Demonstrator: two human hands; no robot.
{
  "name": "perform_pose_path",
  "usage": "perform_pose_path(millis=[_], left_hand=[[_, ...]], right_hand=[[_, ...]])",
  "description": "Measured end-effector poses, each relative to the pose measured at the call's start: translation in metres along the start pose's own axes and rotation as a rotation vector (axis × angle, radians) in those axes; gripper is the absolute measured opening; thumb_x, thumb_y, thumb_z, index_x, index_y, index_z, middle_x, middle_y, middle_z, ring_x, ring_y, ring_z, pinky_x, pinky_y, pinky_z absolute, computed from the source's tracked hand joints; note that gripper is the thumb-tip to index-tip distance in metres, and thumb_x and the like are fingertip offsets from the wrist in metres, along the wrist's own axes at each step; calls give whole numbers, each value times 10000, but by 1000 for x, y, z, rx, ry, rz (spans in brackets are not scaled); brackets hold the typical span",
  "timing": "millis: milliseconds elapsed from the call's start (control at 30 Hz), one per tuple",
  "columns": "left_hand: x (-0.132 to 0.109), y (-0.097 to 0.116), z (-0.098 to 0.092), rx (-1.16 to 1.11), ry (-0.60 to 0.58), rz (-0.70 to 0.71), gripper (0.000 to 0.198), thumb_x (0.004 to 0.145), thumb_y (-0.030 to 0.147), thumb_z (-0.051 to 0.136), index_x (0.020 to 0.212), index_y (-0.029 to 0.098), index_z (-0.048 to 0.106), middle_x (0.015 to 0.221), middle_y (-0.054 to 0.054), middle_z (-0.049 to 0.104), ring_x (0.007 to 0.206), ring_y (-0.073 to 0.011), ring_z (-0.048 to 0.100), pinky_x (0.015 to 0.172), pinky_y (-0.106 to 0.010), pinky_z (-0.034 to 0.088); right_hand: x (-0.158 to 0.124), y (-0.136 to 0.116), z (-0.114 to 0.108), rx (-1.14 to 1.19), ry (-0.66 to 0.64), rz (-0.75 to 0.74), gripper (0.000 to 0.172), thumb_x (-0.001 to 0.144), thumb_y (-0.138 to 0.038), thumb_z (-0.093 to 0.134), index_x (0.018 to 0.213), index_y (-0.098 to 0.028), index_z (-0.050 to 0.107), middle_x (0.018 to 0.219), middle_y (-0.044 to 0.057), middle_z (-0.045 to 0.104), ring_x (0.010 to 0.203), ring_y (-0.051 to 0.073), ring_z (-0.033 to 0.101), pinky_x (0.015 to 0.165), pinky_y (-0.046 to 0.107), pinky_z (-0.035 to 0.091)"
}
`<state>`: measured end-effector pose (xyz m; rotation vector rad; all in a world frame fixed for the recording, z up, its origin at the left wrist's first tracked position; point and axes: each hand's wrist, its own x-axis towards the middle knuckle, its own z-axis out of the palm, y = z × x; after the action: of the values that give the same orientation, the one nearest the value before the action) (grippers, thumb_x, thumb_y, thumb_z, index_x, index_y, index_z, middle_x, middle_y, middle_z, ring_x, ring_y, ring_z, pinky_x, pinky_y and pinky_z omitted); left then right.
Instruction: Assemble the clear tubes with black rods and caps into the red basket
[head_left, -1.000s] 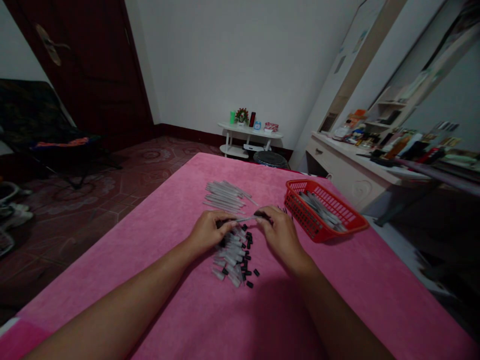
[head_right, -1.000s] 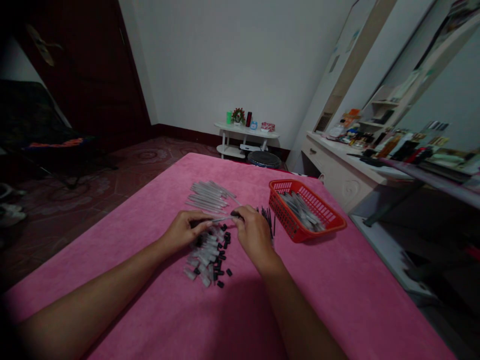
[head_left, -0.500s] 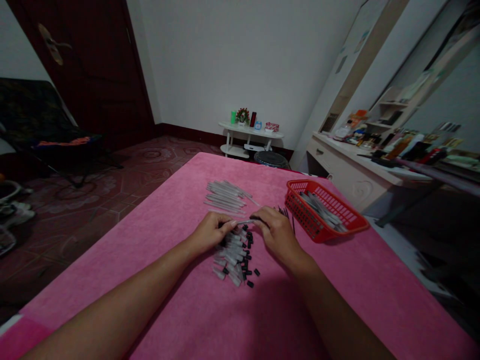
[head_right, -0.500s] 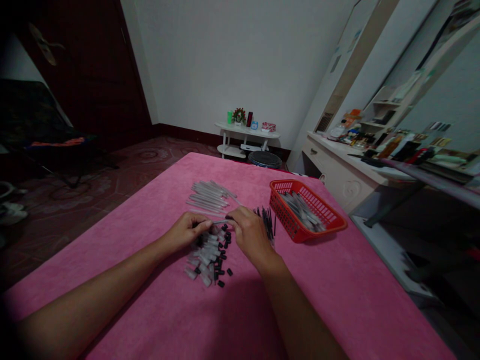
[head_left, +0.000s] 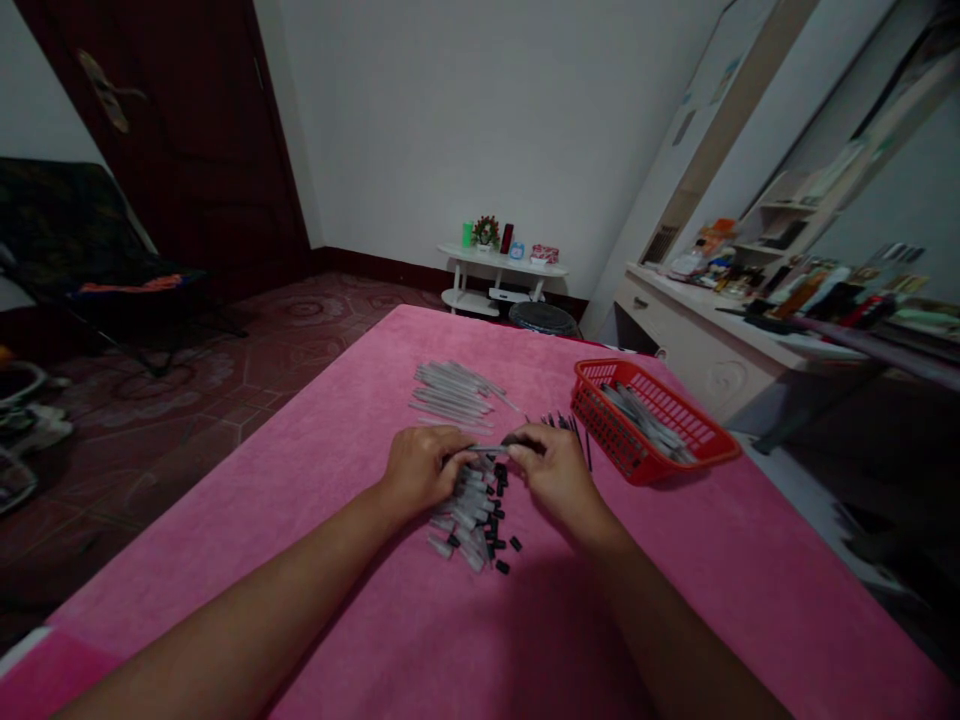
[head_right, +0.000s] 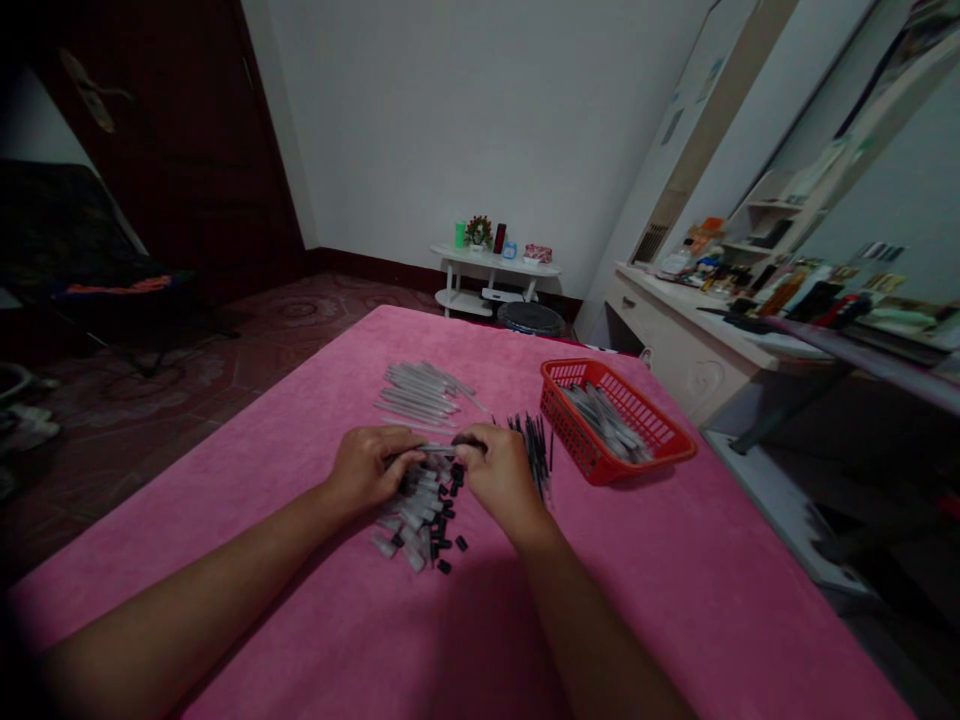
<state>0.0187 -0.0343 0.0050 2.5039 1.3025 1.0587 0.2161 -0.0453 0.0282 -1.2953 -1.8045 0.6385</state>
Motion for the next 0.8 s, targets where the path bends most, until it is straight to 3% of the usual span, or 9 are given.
perform_pose_path(millis=[100, 267, 367, 467, 567, 700, 800], left_hand=[[-2, -1, 1, 72, 38, 66, 235, 854, 330, 527, 907, 209, 721, 743, -41, 703, 660, -176, 636, 583, -266, 405], [-2, -2, 4, 25, 96, 83, 239, 868, 320, 519, 946, 203, 712, 745, -42, 699, 655, -164, 629, 590, -262, 414], [1, 0, 4, -135, 66, 51, 252, 889, 316, 498, 984, 211, 706, 825, -47, 712, 746, -167, 642, 681, -267, 449], [7, -2, 0, -319, 100, 19, 317, 913, 311, 457, 1155, 208, 635, 1039, -73, 689, 965, -190, 618, 851, -303, 449], [11, -12, -2, -391, 207, -66, 370, 926, 313, 421, 1246, 189, 561, 1161, -96, 636, 1083, -207, 569, 948, -351, 419], [12, -33, 2, -307, 288, -141, 309, 893, 320, 485, 1131, 182, 626, 1119, -92, 646, 1066, -216, 572, 953, -373, 423], [12, -43, 8, -204, 264, -124, 272, 866, 298, 529, 1084, 183, 645, 1103, -85, 657, 1063, -221, 567, 957, -386, 419]], right_hand=[[0, 2, 0, 74, -20, 92, 141, 731, -165, 525, 720, -149, 664, 594, 4, 611, 529, 129, 535, 528, 230, 401], [-1, -7, -1, 122, 7, 108, 160, 738, -207, 519, 727, -142, 665, 584, 0, 597, 498, 115, 508, 502, 223, 390], [1, -16, -7, 119, 29, 73, 169, 738, -227, 525, 717, -142, 669, 628, 18, 630, 564, 133, 551, 552, 235, 420], [7, -22, -30, 48, 66, 40, 175, 722, -247, 545, 708, -141, 684, 685, 43, 667, 647, 160, 591, 613, 257, 443], [13, -19, -74, -73, 307, 54, 226, 706, -311, 578, 755, -130, 705, 729, 67, 691, 672, 181, 607, 640, 277, 454], [10, 5, -137, -383, 782, 154, 291, 714, -338, 565, 810, -119, 730, 764, 113, 709, 659, 199, 617, 611, 284, 442], [1, 30, -165, -721, 918, 293, 330, 740, -364, 551, 900, -151, 746, 794, 129, 719, 705, 238, 632, 599, 309, 406]])
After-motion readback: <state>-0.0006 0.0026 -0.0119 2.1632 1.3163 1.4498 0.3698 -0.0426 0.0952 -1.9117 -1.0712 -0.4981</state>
